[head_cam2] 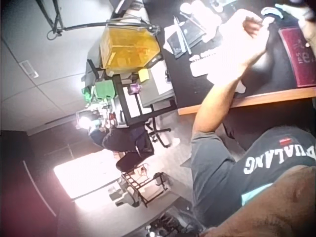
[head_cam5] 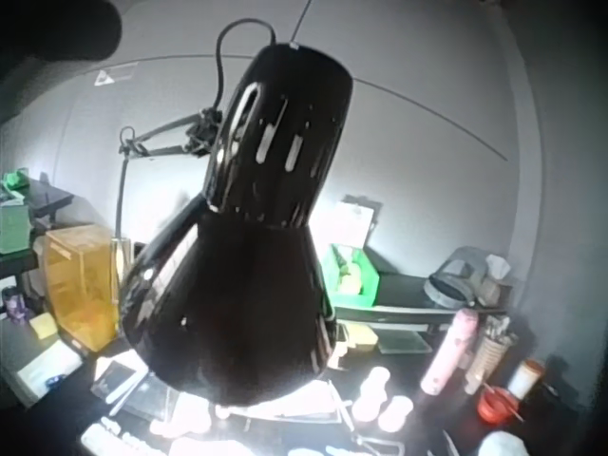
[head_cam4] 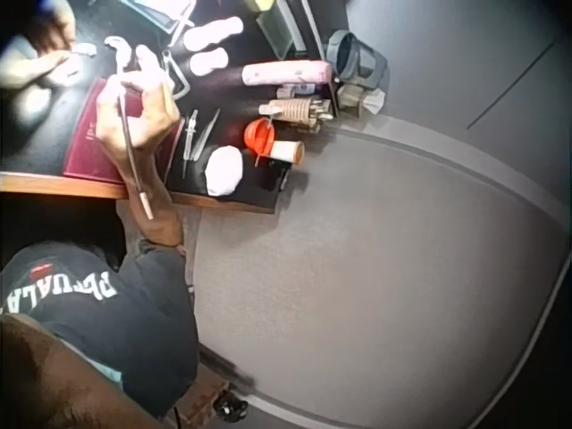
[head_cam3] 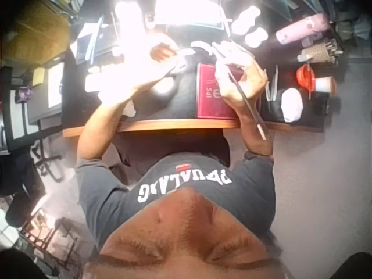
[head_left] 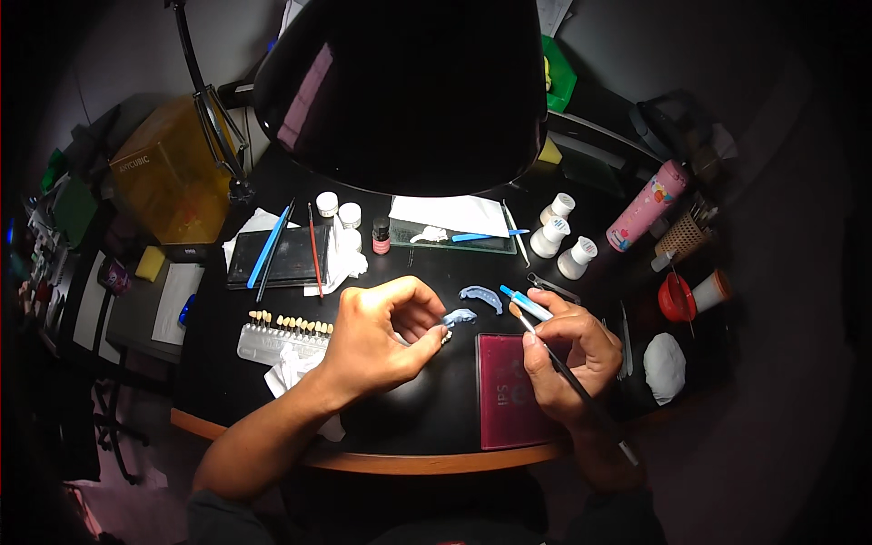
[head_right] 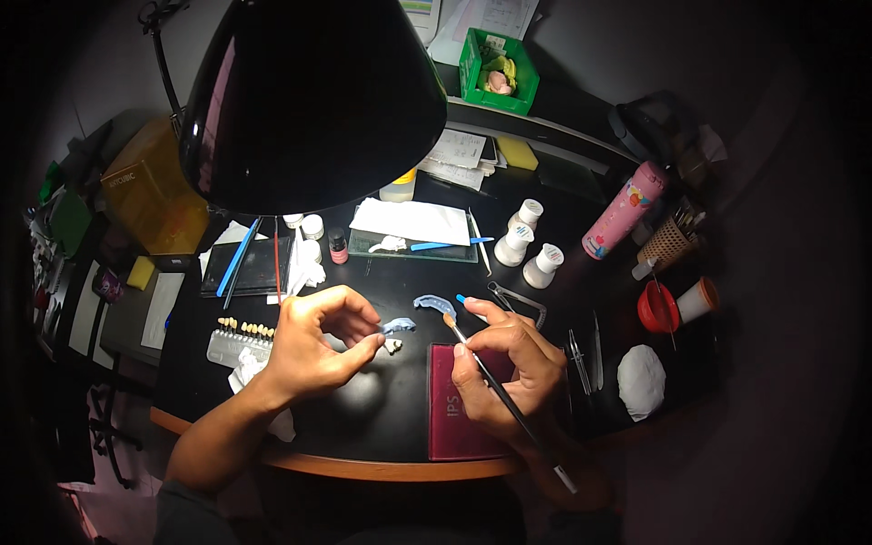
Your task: The person applies a liquid or paste substance to a dental bridge using a thin brush and wipes the bridge with a cloth.
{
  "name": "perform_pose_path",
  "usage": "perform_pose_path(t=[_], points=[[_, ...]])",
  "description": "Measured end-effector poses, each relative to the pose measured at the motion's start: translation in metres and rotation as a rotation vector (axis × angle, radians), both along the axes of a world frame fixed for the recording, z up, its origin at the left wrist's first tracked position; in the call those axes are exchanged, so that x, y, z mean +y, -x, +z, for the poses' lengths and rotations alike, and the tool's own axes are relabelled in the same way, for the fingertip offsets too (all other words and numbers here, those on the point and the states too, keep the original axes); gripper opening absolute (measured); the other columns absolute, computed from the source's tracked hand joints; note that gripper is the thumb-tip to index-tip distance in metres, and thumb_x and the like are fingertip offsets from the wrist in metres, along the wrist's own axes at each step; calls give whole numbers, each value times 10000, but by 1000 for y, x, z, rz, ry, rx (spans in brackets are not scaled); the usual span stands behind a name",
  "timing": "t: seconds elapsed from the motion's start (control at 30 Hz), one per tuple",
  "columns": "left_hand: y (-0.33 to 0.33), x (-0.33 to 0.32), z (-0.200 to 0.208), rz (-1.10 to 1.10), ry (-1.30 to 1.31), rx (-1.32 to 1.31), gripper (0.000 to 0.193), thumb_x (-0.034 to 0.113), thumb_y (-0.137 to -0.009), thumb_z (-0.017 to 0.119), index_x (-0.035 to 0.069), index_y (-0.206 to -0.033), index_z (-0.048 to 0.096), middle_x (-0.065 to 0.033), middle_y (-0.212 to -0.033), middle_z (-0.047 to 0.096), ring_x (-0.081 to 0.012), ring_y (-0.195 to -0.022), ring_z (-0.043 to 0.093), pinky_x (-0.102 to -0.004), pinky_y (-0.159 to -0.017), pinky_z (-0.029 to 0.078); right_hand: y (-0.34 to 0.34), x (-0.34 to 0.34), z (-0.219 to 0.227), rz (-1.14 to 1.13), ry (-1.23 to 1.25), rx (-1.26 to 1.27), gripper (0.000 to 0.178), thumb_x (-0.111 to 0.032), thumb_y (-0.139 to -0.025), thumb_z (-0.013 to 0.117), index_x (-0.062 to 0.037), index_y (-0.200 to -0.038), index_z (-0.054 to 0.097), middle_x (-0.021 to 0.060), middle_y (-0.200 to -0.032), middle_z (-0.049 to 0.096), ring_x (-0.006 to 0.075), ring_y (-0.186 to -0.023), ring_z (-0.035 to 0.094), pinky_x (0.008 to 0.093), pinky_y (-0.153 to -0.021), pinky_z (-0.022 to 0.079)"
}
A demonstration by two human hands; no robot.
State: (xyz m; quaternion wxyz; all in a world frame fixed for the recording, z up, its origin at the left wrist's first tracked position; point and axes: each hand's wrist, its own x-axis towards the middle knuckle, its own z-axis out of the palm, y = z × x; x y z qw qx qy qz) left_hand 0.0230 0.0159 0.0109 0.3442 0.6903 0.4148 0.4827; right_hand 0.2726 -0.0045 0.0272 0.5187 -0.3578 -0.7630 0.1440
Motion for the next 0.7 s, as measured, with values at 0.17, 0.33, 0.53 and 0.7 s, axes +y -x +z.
perform_pose_path(t=[0.17, 0.33, 0.53, 0.7], points=[[0, 1, -1, -22, 81, -6, 175, 16, -835, 834, -13, -951, 706, -100, -806, 782, -128, -735, 764, -256, -681, 612, 7, 1, -5, 87, -37, -30, 138, 26, -785, 774, -22, -877, 683, 215, -979, 770, 333, -1041, 770, 393, -881, 587], [-1, -2, 0, -46, 71, 9, 160, 13, -826, 821, -13, -935, 706, -119, -823, 793, -153, -754, 781, -271, -702, 629, 16, 3, -13, 126, -28, -54, 136, 41, -774, 779, -35, -871, 721, 129, -847, 753, 349, -1075, 766, 393, -875, 578], [3, -3, 0, -60, 52, -20, 151, 14, -819, 808, -16, -927, 708, -125, -827, 796, -165, -755, 787, -285, -708, 636, 17, 2, -8, 186, -29, -141, 135, 29, -752, 784, -52, -833, 710, 117, -808, 737, 364, -1079, 763, 405, -909, 563], [-5, 3, -2, -66, 26, -9, 150, 20, -812, 810, -13, -922, 714, -99, -780, 780, -147, -723, 775, -264, -679, 616, 13, 0, -2, 75, -77, -77, 155, 21, -758, 793, -31, -871, 700, 157, -938, 776, 316, -976, 777, 392, -880, 581]])
